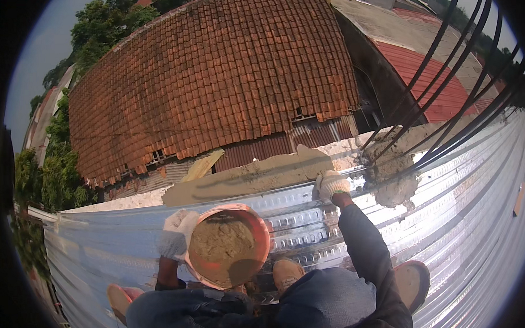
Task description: The person scoops cement from a bucket using a trowel and applies it to a metal roof surface. They repeatedly smooth the cement along the roof edge and between metal ribs, working in a continuous sequence.
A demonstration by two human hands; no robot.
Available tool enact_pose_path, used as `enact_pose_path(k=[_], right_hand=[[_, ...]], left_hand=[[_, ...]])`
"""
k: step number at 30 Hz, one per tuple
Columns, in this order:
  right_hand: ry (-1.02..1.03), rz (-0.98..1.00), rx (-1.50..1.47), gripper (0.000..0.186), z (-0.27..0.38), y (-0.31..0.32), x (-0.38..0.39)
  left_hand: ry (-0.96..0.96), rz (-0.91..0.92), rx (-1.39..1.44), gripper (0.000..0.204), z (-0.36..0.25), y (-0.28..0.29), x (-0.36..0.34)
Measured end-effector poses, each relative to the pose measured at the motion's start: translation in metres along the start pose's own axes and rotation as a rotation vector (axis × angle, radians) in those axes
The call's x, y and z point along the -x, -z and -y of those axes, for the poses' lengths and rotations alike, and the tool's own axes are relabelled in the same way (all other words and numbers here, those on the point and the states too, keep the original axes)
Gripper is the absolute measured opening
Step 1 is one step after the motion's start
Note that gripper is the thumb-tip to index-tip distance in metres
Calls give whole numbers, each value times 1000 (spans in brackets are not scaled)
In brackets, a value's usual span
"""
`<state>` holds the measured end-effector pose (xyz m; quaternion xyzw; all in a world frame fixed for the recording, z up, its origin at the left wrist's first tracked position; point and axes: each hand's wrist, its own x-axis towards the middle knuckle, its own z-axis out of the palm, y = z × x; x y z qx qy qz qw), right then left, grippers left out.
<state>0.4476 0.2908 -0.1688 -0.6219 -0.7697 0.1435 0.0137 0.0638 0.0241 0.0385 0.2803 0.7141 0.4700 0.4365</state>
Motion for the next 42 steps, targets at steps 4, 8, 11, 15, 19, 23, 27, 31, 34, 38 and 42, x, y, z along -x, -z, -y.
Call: enact_pose_path(k=[4, 8, 11, 15, 19, 23, 27, 31, 34, 38, 42], right_hand=[[-29, 12, 77, 53, -59, -1, 0], [18, -35, 22, 58, -107, 12, -10], [-66, -27, -112, 71, -80, 18, 14], [-10, -21, -216, 61, -46, 21, 15], [381, -355, -120, 33, -5, 44, 12], [561, -361, 131, 19, 57, 71, -4], [609, -241, 428, 22, 109, 58, -17], [602, -163, 535, 20, 124, 46, -32], [624, -195, 558, 19, 112, 43, -36], [587, -158, 619, 19, 73, 57, -44], [391, -105, 735, 21, 18, 85, -48]], left_hand=[[-35, 23, -37, 20, -2, -2, 3], [-66, 43, -58, 23, -5, -9, 2], [-73, 36, -104, 24, 24, -4, -2], [-116, 1, -129, 24, 15, 2, 2], [-58, 4, -182, 26, 5, -4, 1], [-103, 63, -138, 28, 13, 0, -3], [-96, 59, -213, 22, -4, -7, 2], [-47, 63, -192, 25, -9, -11, 0], [-46, 55, -209, 26, 0, -7, -5], [-31, -7, -275, 27, 13, 14, -5], [5, 20, -258, 27, 18, 20, -12]])
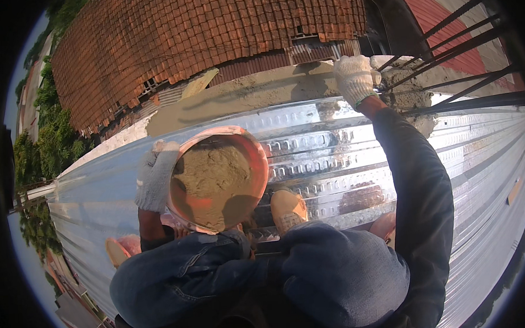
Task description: The person scoops cement from a bucket using a trowel and applies it to a metal roof surface. They repeatedly smooth the cement along the roof edge and between metal ribs, working in a continuous sequence.
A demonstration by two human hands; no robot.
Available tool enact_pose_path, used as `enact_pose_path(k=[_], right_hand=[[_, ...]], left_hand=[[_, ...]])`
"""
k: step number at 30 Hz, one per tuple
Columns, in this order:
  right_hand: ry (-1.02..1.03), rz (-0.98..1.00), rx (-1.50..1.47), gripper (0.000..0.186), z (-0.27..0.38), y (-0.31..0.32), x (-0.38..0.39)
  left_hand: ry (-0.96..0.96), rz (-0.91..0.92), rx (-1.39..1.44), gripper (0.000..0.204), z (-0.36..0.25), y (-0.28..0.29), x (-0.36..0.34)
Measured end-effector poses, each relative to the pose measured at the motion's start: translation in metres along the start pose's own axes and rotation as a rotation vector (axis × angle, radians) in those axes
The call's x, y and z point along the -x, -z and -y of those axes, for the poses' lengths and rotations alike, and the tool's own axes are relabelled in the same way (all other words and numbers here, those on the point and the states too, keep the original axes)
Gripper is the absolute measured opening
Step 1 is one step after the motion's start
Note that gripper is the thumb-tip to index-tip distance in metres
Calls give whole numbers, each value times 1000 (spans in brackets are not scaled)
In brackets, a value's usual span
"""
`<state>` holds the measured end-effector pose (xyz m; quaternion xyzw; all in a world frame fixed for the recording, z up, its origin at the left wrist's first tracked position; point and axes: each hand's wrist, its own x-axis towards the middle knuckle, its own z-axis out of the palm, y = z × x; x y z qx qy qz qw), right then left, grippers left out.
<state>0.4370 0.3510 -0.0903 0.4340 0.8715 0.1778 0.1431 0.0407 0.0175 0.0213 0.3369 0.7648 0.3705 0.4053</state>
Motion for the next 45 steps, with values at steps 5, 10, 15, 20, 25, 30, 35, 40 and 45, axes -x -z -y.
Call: enact_pose_path(k=[5, 10, 15, 20, 25, 30, 35, 40, 45], right_hand=[[-152, 25, 43, 38, -59, -17, 48], [-130, -316, -673, 23, -5, 26, 123], [288, -145, -804, 35, 33, 92, 173], [457, -79, -681, 38, 72, 130, 157], [432, -130, -514, 32, 85, 139, 138], [433, -64, -557, 31, 102, 131, 143], [295, -55, -956, 26, 83, 127, 183], [-49, -24, -893, 26, 25, 93, 218], [-121, 92, -380, 30, -20, 41, 202]], left_hand=[[10, -54, 149, 26, 10, -4, -8], [-189, -99, -10, 28, 37, 32, -14], [-26, -91, 147, 30, 31, 18, -31], [-52, -110, 169, 27, 8, -7, -19], [-101, -71, -30, 28, -9, -32, -11], [-29, -96, -331, 29, -20, -33, 1], [20, -134, -125, 44, -1, -9, -20], [-71, -148, -94, 44, 46, 33, -43], [-8, -11, -69, 34, 22, 14, -40]])
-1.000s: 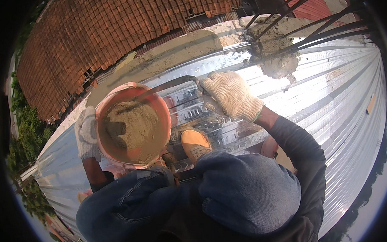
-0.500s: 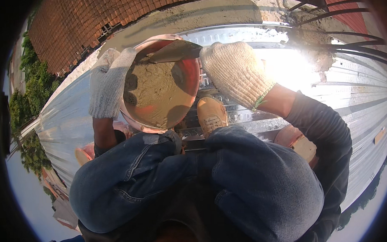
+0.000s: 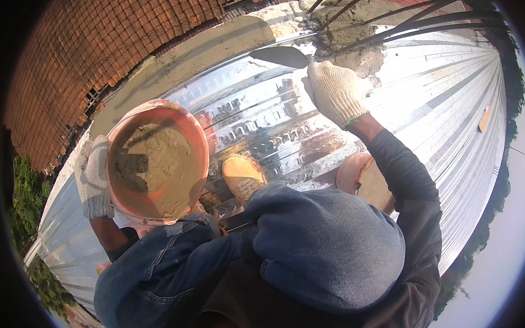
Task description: The person scoops cement from a bucket using a trowel and applies it to a metal roof surface. They repeatedly smooth the cement along the roof edge and between metal ribs, working in a continuous sequence.
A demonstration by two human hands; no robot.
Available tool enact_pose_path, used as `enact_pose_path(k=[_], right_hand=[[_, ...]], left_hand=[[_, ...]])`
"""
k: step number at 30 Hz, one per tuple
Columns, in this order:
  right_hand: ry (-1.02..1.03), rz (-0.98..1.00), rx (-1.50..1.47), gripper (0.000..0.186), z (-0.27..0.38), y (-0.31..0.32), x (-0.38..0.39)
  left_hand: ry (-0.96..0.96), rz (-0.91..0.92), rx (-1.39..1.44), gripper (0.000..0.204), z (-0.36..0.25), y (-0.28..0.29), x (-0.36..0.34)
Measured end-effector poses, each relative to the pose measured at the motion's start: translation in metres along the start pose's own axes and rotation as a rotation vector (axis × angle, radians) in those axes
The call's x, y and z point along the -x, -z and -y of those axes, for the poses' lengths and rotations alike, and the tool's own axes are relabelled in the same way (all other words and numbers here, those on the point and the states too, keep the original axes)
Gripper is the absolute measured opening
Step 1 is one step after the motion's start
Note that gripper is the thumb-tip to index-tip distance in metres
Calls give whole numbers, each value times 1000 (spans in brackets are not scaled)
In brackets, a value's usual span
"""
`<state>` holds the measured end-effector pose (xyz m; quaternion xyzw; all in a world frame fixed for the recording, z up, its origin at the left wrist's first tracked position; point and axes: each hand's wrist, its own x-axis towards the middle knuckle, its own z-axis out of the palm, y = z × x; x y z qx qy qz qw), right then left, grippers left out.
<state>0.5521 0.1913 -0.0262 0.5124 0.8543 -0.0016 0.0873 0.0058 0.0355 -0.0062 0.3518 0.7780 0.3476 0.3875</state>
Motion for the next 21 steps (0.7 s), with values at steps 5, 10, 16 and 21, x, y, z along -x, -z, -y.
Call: enact_pose_path(k=[5, 10, 16, 21], right_hand=[[-40, 2, 6, 29, -40, -19, -12], [-157, 20, 105, 24, -100, -22, 5], [-304, 12, 130, 29, -58, 43, 29], [-1, -45, -296, 29, 21, 60, 31]], left_hand=[[-57, -12, -25, 28, -1, -9, 2], [-119, -75, -84, 27, 10, 4, 4], [-169, -71, 3, 25, 20, -16, 1], [-78, -56, -41, 25, -43, -43, 40]])
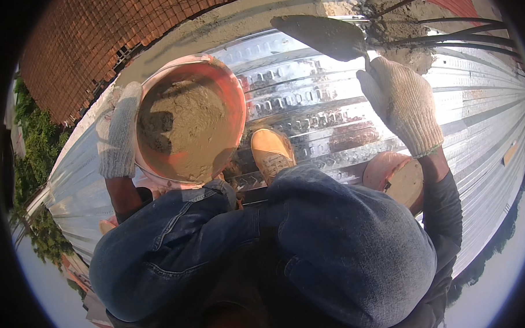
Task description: The person scoops cement from a bucket using a trowel and applies it to a metal roof surface. They repeatedly smooth the cement along the roof edge and between metal ribs, working in a continuous sequence.
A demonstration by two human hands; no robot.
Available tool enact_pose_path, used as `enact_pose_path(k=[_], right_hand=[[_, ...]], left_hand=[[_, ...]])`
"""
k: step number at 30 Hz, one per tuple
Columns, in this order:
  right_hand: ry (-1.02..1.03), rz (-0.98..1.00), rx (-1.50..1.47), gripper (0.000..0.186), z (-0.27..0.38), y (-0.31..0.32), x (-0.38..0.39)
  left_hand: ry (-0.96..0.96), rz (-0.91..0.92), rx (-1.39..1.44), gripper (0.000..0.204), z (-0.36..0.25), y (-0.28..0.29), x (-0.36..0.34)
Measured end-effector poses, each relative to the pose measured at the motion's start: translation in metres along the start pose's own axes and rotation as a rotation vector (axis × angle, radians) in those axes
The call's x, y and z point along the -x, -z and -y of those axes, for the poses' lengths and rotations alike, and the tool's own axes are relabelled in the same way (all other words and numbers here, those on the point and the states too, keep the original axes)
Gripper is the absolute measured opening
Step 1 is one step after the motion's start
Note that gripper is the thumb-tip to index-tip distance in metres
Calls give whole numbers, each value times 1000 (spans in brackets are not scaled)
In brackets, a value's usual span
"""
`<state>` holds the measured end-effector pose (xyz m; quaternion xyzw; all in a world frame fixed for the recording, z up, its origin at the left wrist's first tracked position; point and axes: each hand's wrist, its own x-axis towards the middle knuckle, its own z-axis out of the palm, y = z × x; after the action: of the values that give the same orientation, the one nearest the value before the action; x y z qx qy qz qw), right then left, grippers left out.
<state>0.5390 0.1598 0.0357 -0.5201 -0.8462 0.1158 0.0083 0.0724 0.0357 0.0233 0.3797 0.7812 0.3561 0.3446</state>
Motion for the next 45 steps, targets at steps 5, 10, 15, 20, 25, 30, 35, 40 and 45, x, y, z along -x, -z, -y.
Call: enact_pose_path(k=[5, 10, 15, 20, 25, 30, 35, 40, 45], right_hand=[[362, 115, -88, 29, 80, -9, -11], [486, 134, 107, 34, 112, -48, -46], [613, 333, -130, 37, 131, -89, -48], [518, 517, -318, 39, 141, -104, -33], [420, 724, -503, 45, 146, -84, -11], [526, 476, -875, 41, 108, -133, 9], [390, 644, -1054, 39, 72, -66, 19], [-503, 704, -1399, 41, 8, -36, 46], [-909, 472, -1891, 47, -79, -45, 37]], left_hand=[[-60, 100, -213, 28, -30, -15, 14], [-84, 167, -331, 33, -49, -20, 21], [-150, 99, -228, 36, -41, -24, 22], [-77, 58, -135, 31, -44, -22, 26], [-164, 50, -296, 32, -21, -12, 15], [-27, 11, -67, 10, 17, 13, -2], [-105, 12, -23, 14, 71, 52, -20], [-108, 44, 93, 21, 71, 58, -22], [-107, 77, 85, 20, 61, 48, -19]])
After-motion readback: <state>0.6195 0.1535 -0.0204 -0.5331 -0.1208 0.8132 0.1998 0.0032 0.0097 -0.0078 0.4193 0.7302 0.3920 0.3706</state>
